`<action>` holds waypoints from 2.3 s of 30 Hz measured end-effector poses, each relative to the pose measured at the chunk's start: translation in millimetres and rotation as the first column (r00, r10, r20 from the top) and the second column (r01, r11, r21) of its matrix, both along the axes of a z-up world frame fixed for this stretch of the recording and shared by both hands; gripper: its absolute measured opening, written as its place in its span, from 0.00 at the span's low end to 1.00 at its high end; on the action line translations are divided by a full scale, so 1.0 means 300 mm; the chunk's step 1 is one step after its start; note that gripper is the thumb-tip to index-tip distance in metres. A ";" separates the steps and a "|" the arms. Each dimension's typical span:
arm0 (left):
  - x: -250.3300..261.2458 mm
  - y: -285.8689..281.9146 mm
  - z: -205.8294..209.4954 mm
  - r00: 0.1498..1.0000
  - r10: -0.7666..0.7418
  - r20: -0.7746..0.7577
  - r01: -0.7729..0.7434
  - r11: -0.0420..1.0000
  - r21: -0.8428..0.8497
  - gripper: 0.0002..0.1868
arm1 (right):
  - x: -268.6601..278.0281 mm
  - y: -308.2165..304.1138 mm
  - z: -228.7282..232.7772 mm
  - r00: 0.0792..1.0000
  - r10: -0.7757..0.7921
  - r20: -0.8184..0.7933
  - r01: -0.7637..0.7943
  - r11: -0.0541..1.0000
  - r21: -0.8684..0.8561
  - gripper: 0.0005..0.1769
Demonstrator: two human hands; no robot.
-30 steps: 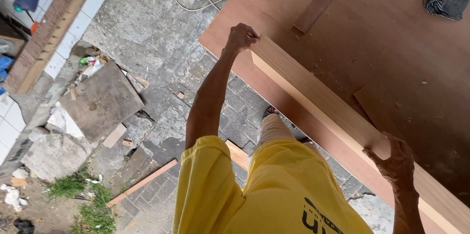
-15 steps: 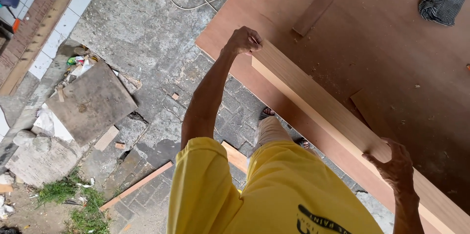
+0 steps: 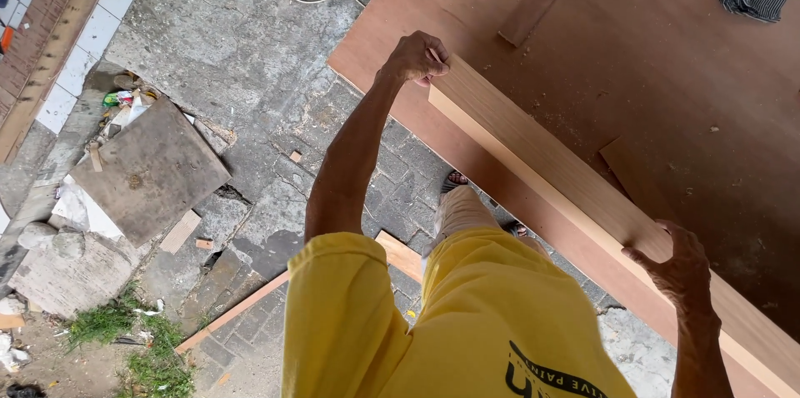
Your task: Sanding the surface of planed wooden boards and checking measurements with a square ruler in a workshop environment.
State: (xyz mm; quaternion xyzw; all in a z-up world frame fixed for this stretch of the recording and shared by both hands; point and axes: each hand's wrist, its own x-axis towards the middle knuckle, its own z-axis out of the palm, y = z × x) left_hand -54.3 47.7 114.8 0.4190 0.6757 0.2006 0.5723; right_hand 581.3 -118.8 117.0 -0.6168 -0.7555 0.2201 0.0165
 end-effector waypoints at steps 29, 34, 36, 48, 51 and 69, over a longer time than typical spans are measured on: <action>0.034 -0.043 -0.101 0.439 -0.573 -0.692 0.895 0.343 0.284 0.41 | -0.527 0.145 0.020 0.924 0.360 -0.131 -0.313 0.907 0.283 0.37; 0.008 -0.011 -0.103 0.447 -0.596 -0.667 0.895 0.296 0.335 0.30 | -0.406 0.088 0.012 0.928 0.348 -0.132 -0.296 0.906 0.304 0.34; 0.010 -0.002 -0.082 0.422 -0.620 -0.661 0.906 0.306 0.292 0.25 | -0.366 0.067 0.011 0.932 0.337 -0.131 -0.284 0.907 0.310 0.34; -0.009 0.036 -0.134 0.187 -0.669 -0.720 0.977 0.203 0.065 0.28 | -0.328 0.046 -0.006 0.928 0.358 -0.099 -0.313 0.896 0.314 0.32; -0.006 0.048 -0.123 0.006 -0.490 -0.872 0.995 0.085 -0.041 0.39 | -0.329 0.042 -0.012 0.910 0.404 -0.096 -0.339 0.856 0.389 0.32; 0.074 0.088 -0.140 0.117 -0.705 -0.700 0.979 0.199 -0.037 0.35 | -0.323 0.035 -0.008 0.912 0.396 -0.108 -0.321 0.853 0.412 0.32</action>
